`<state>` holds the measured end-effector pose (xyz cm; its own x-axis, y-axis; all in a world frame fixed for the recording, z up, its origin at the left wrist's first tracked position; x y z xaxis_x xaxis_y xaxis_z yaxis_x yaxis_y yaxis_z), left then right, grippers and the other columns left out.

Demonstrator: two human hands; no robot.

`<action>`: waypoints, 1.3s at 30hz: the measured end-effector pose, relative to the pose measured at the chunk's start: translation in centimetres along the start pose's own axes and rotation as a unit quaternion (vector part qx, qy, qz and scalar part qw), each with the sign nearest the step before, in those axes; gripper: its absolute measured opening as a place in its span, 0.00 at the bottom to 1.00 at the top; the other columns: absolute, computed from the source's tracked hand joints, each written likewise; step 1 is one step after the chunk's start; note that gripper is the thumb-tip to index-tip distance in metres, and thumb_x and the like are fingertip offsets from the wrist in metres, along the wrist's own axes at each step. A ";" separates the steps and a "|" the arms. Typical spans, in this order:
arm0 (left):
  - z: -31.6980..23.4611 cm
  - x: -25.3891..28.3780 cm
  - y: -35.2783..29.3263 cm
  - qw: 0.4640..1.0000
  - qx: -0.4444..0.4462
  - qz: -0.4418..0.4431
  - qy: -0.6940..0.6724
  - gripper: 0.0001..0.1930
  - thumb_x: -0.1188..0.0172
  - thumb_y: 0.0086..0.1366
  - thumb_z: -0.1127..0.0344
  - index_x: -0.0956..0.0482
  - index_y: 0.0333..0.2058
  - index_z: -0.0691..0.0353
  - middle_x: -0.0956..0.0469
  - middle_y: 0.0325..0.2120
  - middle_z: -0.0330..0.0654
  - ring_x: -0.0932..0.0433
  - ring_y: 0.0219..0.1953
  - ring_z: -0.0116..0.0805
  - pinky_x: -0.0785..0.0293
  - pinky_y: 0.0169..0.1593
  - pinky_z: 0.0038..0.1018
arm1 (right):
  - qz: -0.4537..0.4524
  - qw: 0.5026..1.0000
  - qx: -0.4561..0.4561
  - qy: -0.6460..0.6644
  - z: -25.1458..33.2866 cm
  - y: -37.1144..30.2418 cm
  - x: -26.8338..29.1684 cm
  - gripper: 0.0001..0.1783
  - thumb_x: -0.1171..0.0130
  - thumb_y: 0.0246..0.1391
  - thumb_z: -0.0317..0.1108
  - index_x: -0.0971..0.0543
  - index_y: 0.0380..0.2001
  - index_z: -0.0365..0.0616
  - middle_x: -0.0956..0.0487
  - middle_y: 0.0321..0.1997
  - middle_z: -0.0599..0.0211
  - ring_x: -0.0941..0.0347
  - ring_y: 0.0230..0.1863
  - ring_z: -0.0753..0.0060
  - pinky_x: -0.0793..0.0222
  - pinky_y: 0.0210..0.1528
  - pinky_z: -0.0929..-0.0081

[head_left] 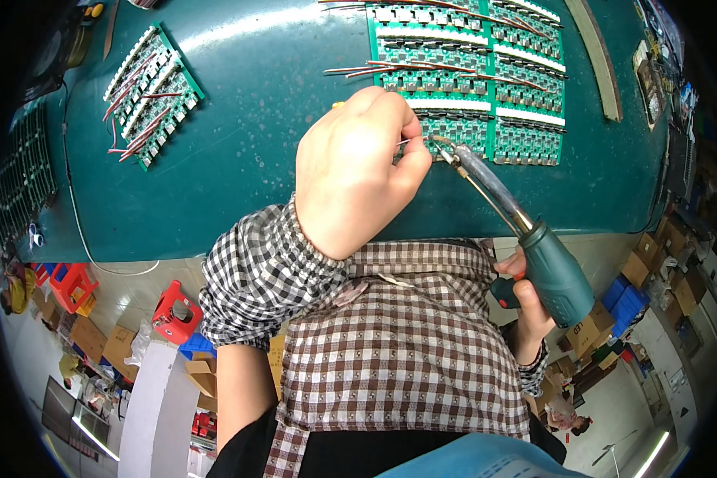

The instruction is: The person applies solder to connect wires to a series of LED circuit boards using a soldering iron and solder wire.

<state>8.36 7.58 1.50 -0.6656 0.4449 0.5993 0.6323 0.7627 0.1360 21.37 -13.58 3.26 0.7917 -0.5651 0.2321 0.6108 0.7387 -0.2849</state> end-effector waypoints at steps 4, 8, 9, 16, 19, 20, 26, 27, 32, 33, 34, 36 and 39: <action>0.0 -0.1 -0.1 1.000 -0.005 -0.006 0.001 0.06 0.40 0.46 0.77 0.28 0.22 0.61 0.30 0.19 0.37 0.30 0.21 0.31 0.31 0.27 0.26 | 0.004 1.000 0.006 -0.007 -0.1 -0.1 0.1 0.22 0.36 0.48 0.41 0.26 0.32 0.28 0.26 0.29 0.53 0.26 0.31 0.60 0.26 0.37 0.63; 0.0 0.0 0.0 1.000 -0.003 -0.002 0.006 0.06 0.40 0.46 0.77 0.28 0.22 0.61 0.30 0.19 0.37 0.30 0.21 0.30 0.31 0.26 0.25 | -0.003 1.000 0.020 -0.002 0.1 -0.3 0.4 0.22 0.36 0.49 0.42 0.26 0.33 0.28 0.26 0.30 0.52 0.26 0.31 0.60 0.26 0.37 0.64; -0.1 0.0 0.0 1.000 -0.005 -0.003 0.006 0.06 0.40 0.46 0.77 0.28 0.23 0.61 0.30 0.20 0.37 0.30 0.21 0.30 0.31 0.26 0.25 | 0.000 1.000 0.019 -0.003 0.0 -0.3 0.5 0.22 0.36 0.49 0.42 0.25 0.33 0.28 0.26 0.31 0.52 0.25 0.31 0.60 0.26 0.37 0.64; 0.1 -0.1 0.0 1.000 -0.001 0.002 0.005 0.06 0.40 0.46 0.76 0.28 0.23 0.61 0.30 0.20 0.37 0.30 0.21 0.31 0.31 0.27 0.26 | -0.002 1.000 0.023 -0.004 0.2 -0.3 0.4 0.22 0.36 0.49 0.42 0.25 0.33 0.29 0.26 0.31 0.52 0.25 0.32 0.60 0.26 0.37 0.64; 0.1 -0.1 0.0 1.000 0.003 0.007 0.003 0.06 0.40 0.47 0.76 0.28 0.23 0.61 0.30 0.20 0.37 0.30 0.22 0.31 0.31 0.27 0.26 | 0.002 1.000 0.018 -0.005 0.2 -0.3 0.3 0.22 0.36 0.49 0.42 0.25 0.33 0.28 0.26 0.31 0.52 0.25 0.32 0.60 0.26 0.37 0.64; 0.1 0.0 0.0 1.000 0.004 0.007 0.003 0.06 0.40 0.47 0.76 0.28 0.23 0.61 0.30 0.20 0.37 0.30 0.22 0.31 0.31 0.27 0.26 | -0.001 1.000 0.013 -0.005 0.1 -0.3 0.3 0.22 0.37 0.49 0.42 0.25 0.34 0.28 0.26 0.31 0.52 0.25 0.32 0.60 0.26 0.37 0.64; -0.1 -0.3 -0.1 1.000 -0.014 -0.004 -0.006 0.08 0.39 0.45 0.74 0.29 0.24 0.61 0.27 0.22 0.44 0.27 0.24 0.46 0.29 0.29 0.34 | -0.004 1.000 0.017 -0.002 0.1 -0.1 0.2 0.21 0.36 0.49 0.40 0.25 0.34 0.29 0.26 0.30 0.53 0.25 0.32 0.60 0.26 0.37 0.65; 0.0 -0.2 -0.1 1.000 -0.011 -0.003 -0.005 0.08 0.39 0.45 0.74 0.29 0.24 0.61 0.27 0.22 0.44 0.27 0.24 0.46 0.29 0.30 0.34 | 0.001 1.000 0.014 0.001 0.1 0.0 0.1 0.21 0.36 0.49 0.40 0.25 0.34 0.29 0.26 0.30 0.53 0.25 0.32 0.60 0.26 0.37 0.65; -0.1 -0.2 0.0 1.000 -0.010 -0.005 -0.003 0.08 0.39 0.45 0.74 0.29 0.24 0.61 0.27 0.22 0.44 0.27 0.24 0.46 0.29 0.30 0.34 | 0.006 1.000 0.012 -0.004 0.3 0.1 0.0 0.21 0.36 0.48 0.40 0.25 0.33 0.29 0.26 0.30 0.53 0.26 0.31 0.61 0.26 0.36 0.64; -0.1 -0.1 -0.1 1.000 -0.007 -0.005 -0.001 0.07 0.39 0.46 0.75 0.29 0.23 0.61 0.28 0.21 0.41 0.28 0.23 0.38 0.30 0.28 0.30 | 0.006 1.000 0.015 -0.003 0.3 0.1 -0.1 0.21 0.36 0.48 0.40 0.25 0.33 0.29 0.26 0.30 0.53 0.26 0.31 0.61 0.26 0.36 0.64; 0.0 -0.1 -0.1 1.000 -0.003 -0.006 0.000 0.06 0.40 0.47 0.76 0.28 0.23 0.61 0.30 0.20 0.38 0.30 0.21 0.31 0.32 0.26 0.26 | 0.007 1.000 0.015 -0.003 0.3 0.1 -0.1 0.21 0.36 0.48 0.40 0.25 0.33 0.29 0.26 0.30 0.53 0.26 0.31 0.61 0.26 0.36 0.64; 0.0 -0.1 -0.1 1.000 -0.003 -0.006 0.003 0.06 0.40 0.47 0.76 0.28 0.23 0.61 0.30 0.20 0.38 0.30 0.21 0.31 0.32 0.26 0.26 | 0.004 1.000 0.010 -0.004 0.2 0.1 -0.1 0.21 0.35 0.48 0.41 0.25 0.32 0.29 0.26 0.29 0.53 0.26 0.31 0.61 0.26 0.36 0.64; 0.0 -0.1 0.0 1.000 -0.003 -0.008 0.005 0.06 0.40 0.46 0.76 0.28 0.22 0.61 0.30 0.19 0.38 0.30 0.21 0.31 0.32 0.26 0.26 | -0.004 1.000 0.009 -0.006 0.1 0.1 0.1 0.21 0.35 0.47 0.41 0.25 0.32 0.29 0.26 0.29 0.53 0.26 0.31 0.61 0.26 0.37 0.63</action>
<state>8.44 7.50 1.45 -0.6716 0.4288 0.6043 0.6242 0.7668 0.1497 21.49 -13.54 3.34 0.7865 -0.5664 0.2461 0.6167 0.7407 -0.2665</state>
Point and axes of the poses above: each hand's wrist, its own y-axis towards the middle knuckle, its own x-axis out of the back of the hand, z = x × y, the point moved 10 cm from there along y, towards the middle knuckle
